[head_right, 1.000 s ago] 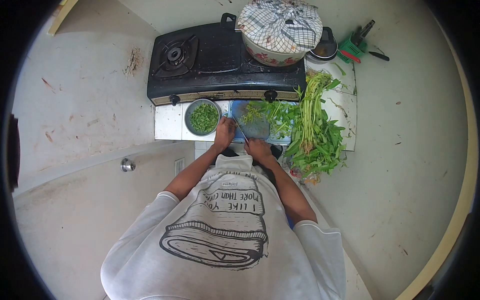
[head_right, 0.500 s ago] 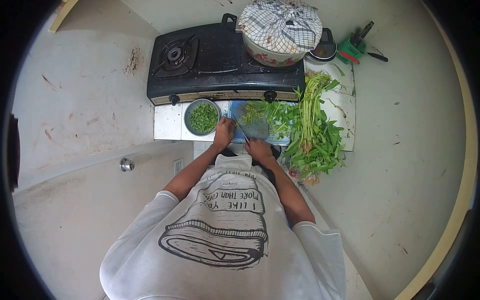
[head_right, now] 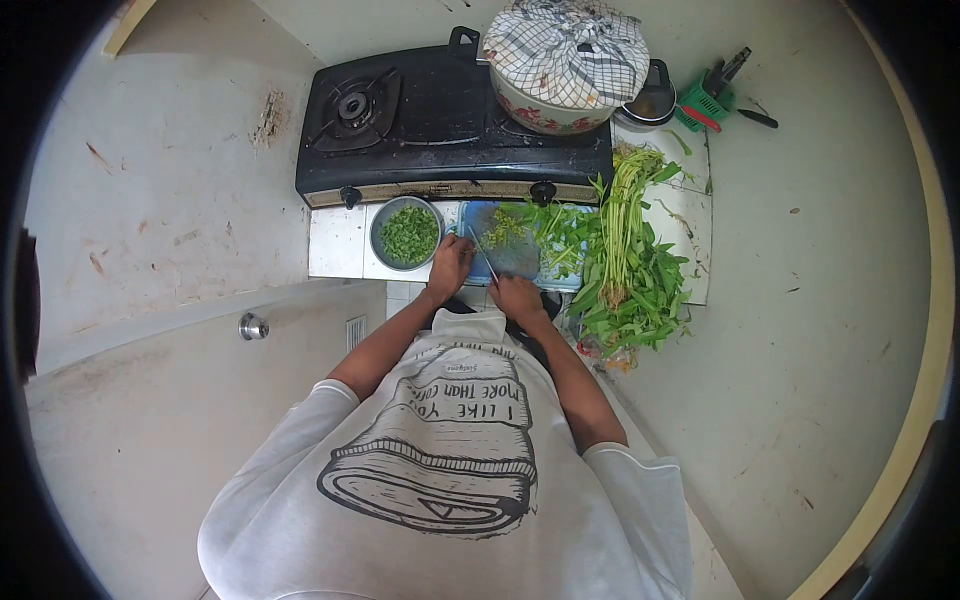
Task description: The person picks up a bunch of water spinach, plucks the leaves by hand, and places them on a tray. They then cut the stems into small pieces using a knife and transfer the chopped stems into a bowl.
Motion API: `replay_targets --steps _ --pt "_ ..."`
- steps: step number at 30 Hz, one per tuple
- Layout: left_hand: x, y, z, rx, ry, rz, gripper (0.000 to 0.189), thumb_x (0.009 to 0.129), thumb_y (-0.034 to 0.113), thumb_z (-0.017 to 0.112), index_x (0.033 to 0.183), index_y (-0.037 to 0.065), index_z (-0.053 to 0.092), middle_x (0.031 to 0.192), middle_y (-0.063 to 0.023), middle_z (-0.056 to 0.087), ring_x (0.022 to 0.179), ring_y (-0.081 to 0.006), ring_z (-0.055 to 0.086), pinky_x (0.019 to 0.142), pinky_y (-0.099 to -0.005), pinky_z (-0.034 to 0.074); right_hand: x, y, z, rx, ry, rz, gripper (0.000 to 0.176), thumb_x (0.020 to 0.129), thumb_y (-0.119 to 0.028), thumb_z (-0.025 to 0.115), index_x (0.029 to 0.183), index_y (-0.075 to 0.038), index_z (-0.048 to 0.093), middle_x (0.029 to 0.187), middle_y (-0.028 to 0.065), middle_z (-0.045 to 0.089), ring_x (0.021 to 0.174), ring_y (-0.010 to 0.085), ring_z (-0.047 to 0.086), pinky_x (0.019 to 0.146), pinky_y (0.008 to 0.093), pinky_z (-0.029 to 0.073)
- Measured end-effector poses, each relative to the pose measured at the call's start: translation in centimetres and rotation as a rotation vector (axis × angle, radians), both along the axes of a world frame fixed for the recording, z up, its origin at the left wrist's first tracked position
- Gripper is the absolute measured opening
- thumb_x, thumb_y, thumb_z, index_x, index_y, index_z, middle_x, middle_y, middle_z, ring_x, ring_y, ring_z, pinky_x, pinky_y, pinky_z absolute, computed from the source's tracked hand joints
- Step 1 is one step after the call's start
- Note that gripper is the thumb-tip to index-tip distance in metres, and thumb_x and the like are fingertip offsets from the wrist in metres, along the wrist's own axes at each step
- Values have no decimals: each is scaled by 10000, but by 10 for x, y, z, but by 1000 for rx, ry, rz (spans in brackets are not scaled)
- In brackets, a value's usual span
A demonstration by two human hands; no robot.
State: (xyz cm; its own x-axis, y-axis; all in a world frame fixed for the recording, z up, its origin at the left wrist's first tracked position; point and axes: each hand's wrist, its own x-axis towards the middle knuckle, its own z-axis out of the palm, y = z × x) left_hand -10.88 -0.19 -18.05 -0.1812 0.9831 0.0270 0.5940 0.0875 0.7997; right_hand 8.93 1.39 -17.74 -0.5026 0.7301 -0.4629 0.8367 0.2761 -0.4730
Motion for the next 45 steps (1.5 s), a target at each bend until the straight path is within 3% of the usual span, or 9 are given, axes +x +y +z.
replay_targets --steps 12,18,33,45 --pt "-1 0 8 -6 52 -22 120 844 -39 633 954 -1 663 931 -203 592 911 -415 610 811 -498 503 3 -7 2 3 2 32 463 1001 -449 537 1079 -16 681 872 296 716 848 493 707 812 570 568" --pt "-1 1 8 -1 47 -21 103 838 -41 635 935 -10 652 919 -203 594 901 -415 609 808 -499 501 -8 -1 -12 -25 56 35 492 1022 -424 508 972 27 700 884 292 722 849 476 720 807 572 573" --pt "2 1 6 -6 41 6 69 879 -24 633 944 -8 651 936 -210 596 874 -440 619 778 -517 504 -3 -4 1 64 12 73 453 1001 -411 544 980 16 692 873 264 731 841 442 728 787 555 574" --pt "-3 -1 2 10 26 -17 130 852 -50 644 972 -16 679 946 -208 617 846 -409 645 762 -467 524 -2 6 9 -44 44 -2 459 1017 -424 518 1037 -10 715 881 298 713 853 500 695 806 568 562"
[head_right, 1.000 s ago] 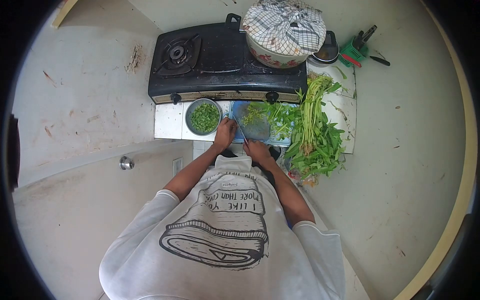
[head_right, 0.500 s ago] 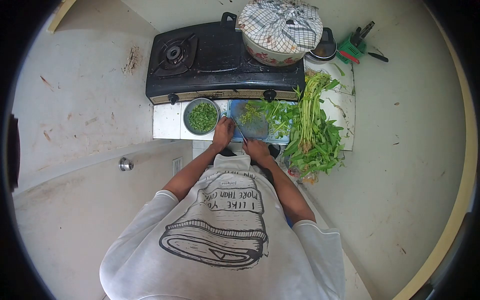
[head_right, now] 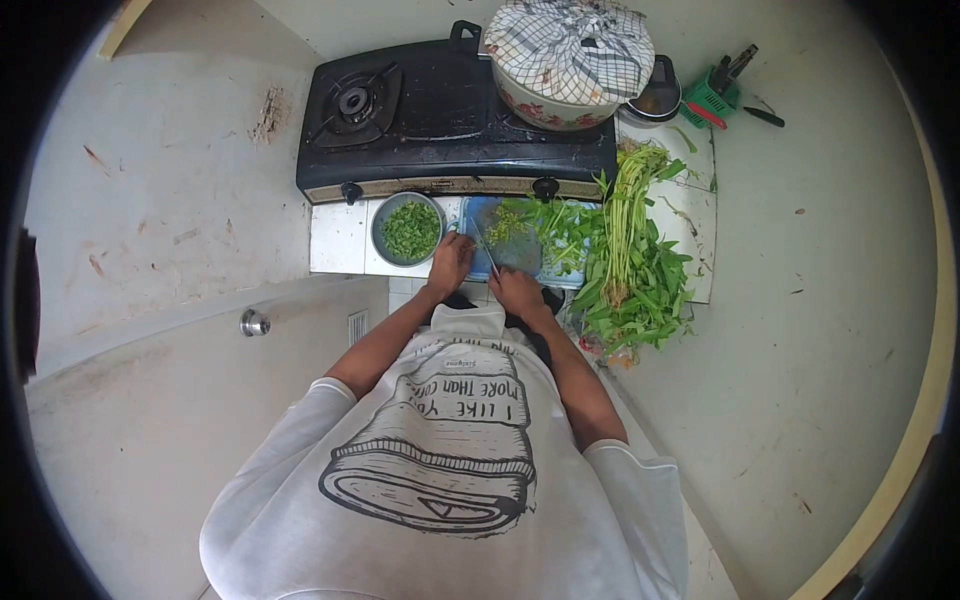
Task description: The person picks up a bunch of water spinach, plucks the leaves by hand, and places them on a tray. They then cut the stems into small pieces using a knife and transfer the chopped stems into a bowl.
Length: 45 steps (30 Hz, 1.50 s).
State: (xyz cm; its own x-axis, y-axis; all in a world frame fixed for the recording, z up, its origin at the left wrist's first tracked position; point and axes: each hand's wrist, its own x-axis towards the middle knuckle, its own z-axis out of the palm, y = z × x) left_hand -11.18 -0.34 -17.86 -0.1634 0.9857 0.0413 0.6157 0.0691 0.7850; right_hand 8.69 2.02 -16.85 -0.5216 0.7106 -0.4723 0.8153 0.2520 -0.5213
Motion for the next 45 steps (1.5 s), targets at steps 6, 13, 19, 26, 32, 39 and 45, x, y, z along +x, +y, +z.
replay_targets --steps 6,13,19,26,32,39,45 --pt "-1 0 -4 7 -36 21 131 840 -54 653 965 -19 672 924 -207 607 835 -404 640 748 -464 519 4 -5 -2 32 -30 74 444 1006 -426 534 1040 -9 684 863 287 718 808 492 705 783 579 568" --pt "-1 -1 -2 23 -23 6 148 848 -74 602 967 -20 671 920 -229 594 831 -430 619 752 -489 512 -7 -1 -18 94 30 81 411 986 -388 569 1004 9 676 854 294 714 803 474 713 769 567 574" --pt "-2 -2 -1 62 8 -15 158 850 -73 591 973 -18 674 912 -227 591 851 -427 617 776 -489 511 -5 2 -17 93 48 100 392 987 -359 572 1007 19 670 838 294 710 809 471 709 774 563 568" --pt "1 0 0 -21 -26 14 149 870 -66 589 984 -12 668 956 -224 618 889 -434 630 795 -496 517 13 -5 -10 66 24 7 422 1001 -393 550 1028 12 666 825 294 708 796 478 707 764 561 570" --pt "0 3 0 -29 -2 -8 120 886 -47 594 977 -12 664 952 -215 619 879 -430 633 787 -499 516 8 -3 -4 36 -11 72 456 1010 -425 534 1021 10 671 841 279 716 808 482 705 778 557 573" --pt "-1 4 -1 -30 27 -9 109 876 -51 601 963 -15 656 933 -210 601 865 -429 625 774 -501 510 -4 0 -15 54 16 74 422 997 -398 553 1002 6 674 919 299 717 880 476 704 816 551 567" --pt "2 1 -4 -29 21 30 80 891 -25 620 965 -14 647 959 -216 596 876 -438 619 780 -509 506 -2 0 -21 86 37 86 398 987 -381 578 1016 6 667 861 278 721 833 475 710 788 557 569"
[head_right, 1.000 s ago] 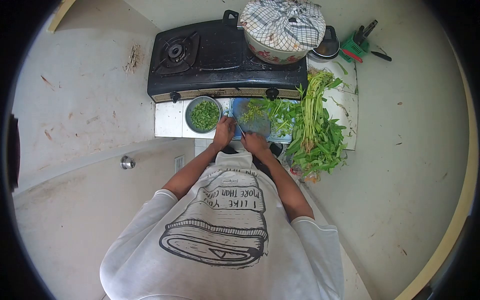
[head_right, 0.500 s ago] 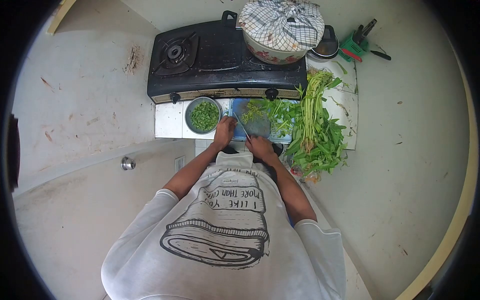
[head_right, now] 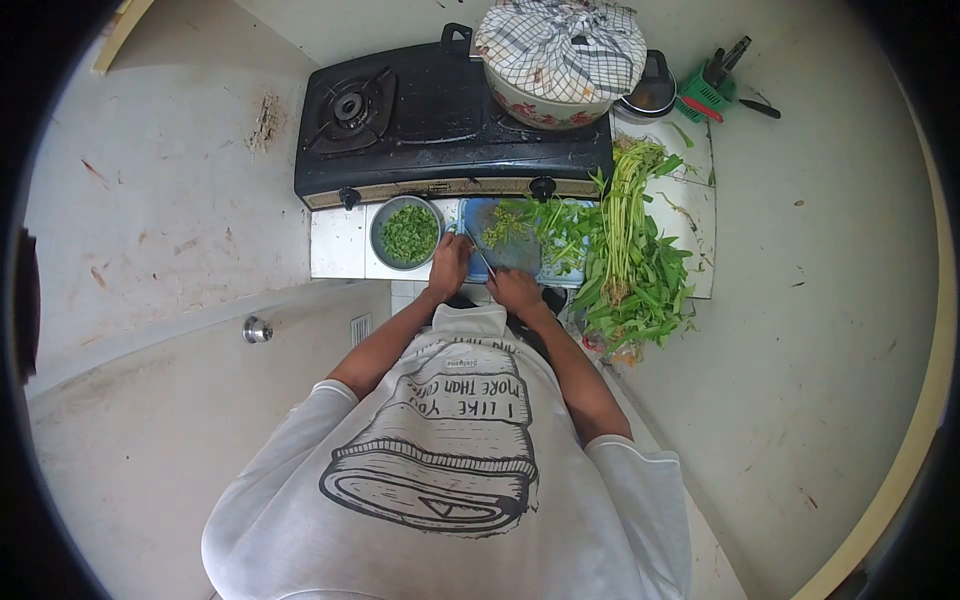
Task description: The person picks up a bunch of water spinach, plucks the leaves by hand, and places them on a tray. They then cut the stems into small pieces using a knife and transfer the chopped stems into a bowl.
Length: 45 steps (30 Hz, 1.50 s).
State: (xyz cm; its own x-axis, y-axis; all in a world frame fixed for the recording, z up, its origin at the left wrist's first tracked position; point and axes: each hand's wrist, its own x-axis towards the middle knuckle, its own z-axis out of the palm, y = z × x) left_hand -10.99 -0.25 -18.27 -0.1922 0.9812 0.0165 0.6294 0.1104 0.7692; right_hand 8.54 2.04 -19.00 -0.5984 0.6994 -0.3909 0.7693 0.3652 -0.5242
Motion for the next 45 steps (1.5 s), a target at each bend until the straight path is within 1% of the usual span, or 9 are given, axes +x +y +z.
replay_targets --steps 7,13,21,24,27,30,33,36,45 --pt "2 1 9 -18 32 1 65 902 -2 616 955 5 653 932 -210 620 877 -422 628 788 -502 512 17 -7 7 -30 -34 -58 417 988 -417 570 1049 -16 668 855 282 718 837 476 712 785 569 568" --pt "2 5 4 40 -2 -14 84 869 -36 606 910 4 667 870 -199 634 856 -416 632 788 -492 516 10 -8 16 -65 -43 -55 425 992 -420 561 1038 -15 681 868 288 716 850 488 706 794 572 566" --pt "-1 4 2 53 -26 -51 113 852 -54 608 931 -10 676 898 -212 642 854 -421 640 781 -486 516 -7 0 4 -15 -21 -56 421 987 -404 566 1000 -6 702 886 288 719 849 477 710 804 568 566" --pt "1 -2 4 72 0 -35 136 842 -59 611 948 -6 677 918 -216 641 849 -419 642 784 -484 517 -8 5 8 -70 -99 -13 428 986 -415 556 1069 -31 723 978 265 733 963 456 710 892 549 555" --pt "-1 -2 2 62 -16 -39 125 864 -50 603 965 -8 663 934 -221 630 865 -435 632 780 -506 515 -1 1 8 -7 -3 -30 422 982 -399 579 977 3 707 884 286 720 841 470 709 816 558 563" --pt "-1 0 1 35 -35 -28 114 876 -40 601 972 -11 655 937 -223 620 873 -443 625 780 -514 515 9 -2 8 -25 -53 -17 419 983 -403 578 990 -3 703 896 286 718 861 472 705 818 556 560" --pt "-1 0 -3 35 -44 -11 108 875 -38 600 968 -13 649 935 -225 616 870 -444 623 782 -512 516 17 -5 12 -49 -22 -89 414 986 -409 573 1015 -15 696 901 290 715 880 475 701 822 556 556" --pt "0 1 -6 44 -57 -6 98 874 -40 595 958 -16 640 931 -225 613 868 -445 621 779 -513 514 16 -4 17 -63 -27 -52 407 988 -415 570 1041 -30 691 895 295 710 881 478 699 828 560 553" --pt "-3 2 -1 44 43 -60 88 863 -59 572 928 -25 621 907 -231 602 856 -452 612 765 -520 503 0 0 11 -79 13 4 432 989 -406 558 992 2 700 893 294 715 873 481 702 838 567 556"
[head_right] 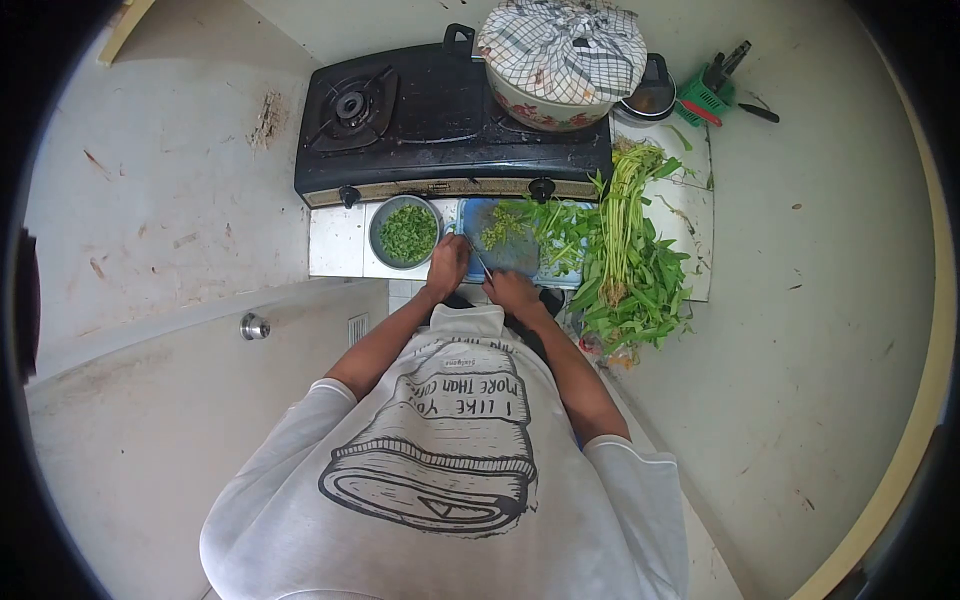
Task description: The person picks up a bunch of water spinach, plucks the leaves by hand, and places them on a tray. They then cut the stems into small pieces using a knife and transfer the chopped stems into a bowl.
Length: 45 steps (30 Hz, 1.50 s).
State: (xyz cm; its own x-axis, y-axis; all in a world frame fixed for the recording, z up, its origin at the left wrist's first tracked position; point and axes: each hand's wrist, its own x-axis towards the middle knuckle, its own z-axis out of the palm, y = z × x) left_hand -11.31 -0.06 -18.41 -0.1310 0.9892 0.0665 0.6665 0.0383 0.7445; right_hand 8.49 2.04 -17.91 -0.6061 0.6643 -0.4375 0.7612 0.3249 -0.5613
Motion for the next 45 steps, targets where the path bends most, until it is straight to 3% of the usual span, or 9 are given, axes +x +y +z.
replay_targets --steps 3,24,31,37,45 --pt "1 0 0 6 -16 18 93 862 -60 571 927 -21 624 901 -231 602 851 -451 612 764 -515 504 -4 3 -4 71 3 10 437 988 -404 558 979 8 706 879 291 716 866 474 707 841 567 556" --pt "2 0 -9 7 -80 67 69 863 -54 576 913 -22 611 886 -232 595 848 -451 613 754 -521 498 12 -4 9 -57 -32 8 415 988 -415 565 1060 -25 685 908 275 722 860 483 703 809 576 559" --pt "5 1 -9 70 -25 96 70 833 -77 594 878 -27 611 874 -226 607 798 -446 615 719 -515 504 2 -3 -8 34 -31 18 415 979 -405 572 1047 -17 699 893 275 722 869 478 704 823 570 559" --pt "6 0 -9 -9 -126 124 76 829 -79 603 869 -16 615 851 -216 607 790 -431 621 720 -506 505 14 -7 -4 38 -41 -7 401 974 -399 574 1028 -21 699 878 278 721 850 468 711 807 565 566" --pt "5 2 -9 29 -87 1 120 858 -75 606 962 -24 635 916 -221 635 847 -434 637 758 -498 517 17 -9 12 -12 -56 -56 395 982 -397 572 1030 -20 681 882 287 714 851 482 704 803 565 561"
